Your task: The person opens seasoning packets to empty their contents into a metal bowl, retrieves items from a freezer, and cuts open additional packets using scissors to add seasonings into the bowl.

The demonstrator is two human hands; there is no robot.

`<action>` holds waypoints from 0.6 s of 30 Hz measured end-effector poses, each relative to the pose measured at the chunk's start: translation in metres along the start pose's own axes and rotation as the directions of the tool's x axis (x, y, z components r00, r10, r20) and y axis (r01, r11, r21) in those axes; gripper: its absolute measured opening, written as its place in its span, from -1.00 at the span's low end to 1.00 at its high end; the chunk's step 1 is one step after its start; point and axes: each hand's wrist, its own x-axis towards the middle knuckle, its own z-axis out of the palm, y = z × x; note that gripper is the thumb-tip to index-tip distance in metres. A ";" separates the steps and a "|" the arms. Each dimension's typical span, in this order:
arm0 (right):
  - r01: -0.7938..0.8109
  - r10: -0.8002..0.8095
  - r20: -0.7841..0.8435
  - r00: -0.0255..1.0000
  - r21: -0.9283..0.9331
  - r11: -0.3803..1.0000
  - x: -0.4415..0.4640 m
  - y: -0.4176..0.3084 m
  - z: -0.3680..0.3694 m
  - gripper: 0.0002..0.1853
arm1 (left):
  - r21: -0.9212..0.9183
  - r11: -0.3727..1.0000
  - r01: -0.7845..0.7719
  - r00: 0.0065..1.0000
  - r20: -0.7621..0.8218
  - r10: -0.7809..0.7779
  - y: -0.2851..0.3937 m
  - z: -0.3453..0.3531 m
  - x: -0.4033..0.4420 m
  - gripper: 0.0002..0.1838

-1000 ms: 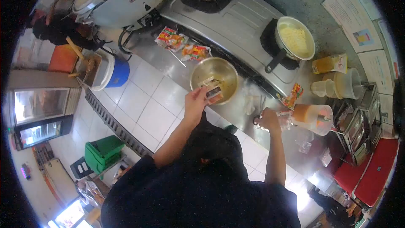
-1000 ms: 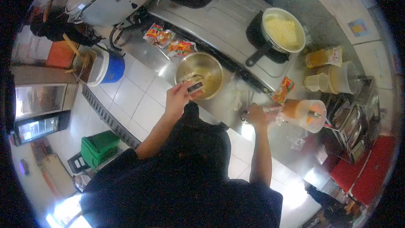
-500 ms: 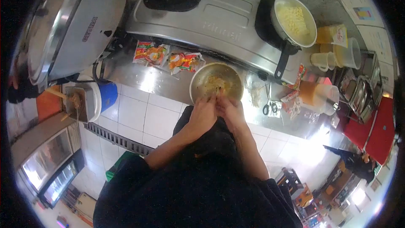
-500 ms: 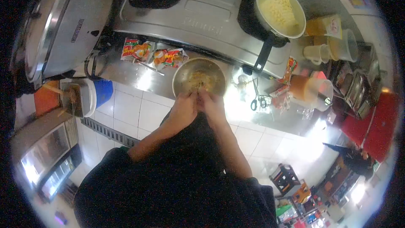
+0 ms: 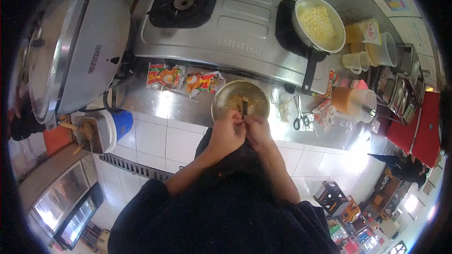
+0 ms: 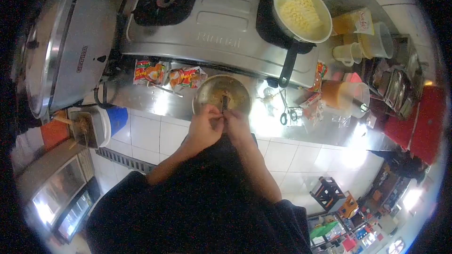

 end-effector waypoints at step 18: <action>0.357 -0.504 0.013 0.864 -0.722 0.593 -0.023 0.005 0.005 -0.74 | -0.685 0.088 0.723 0.670 0.664 -0.332 -0.025 0.042 0.026 -0.69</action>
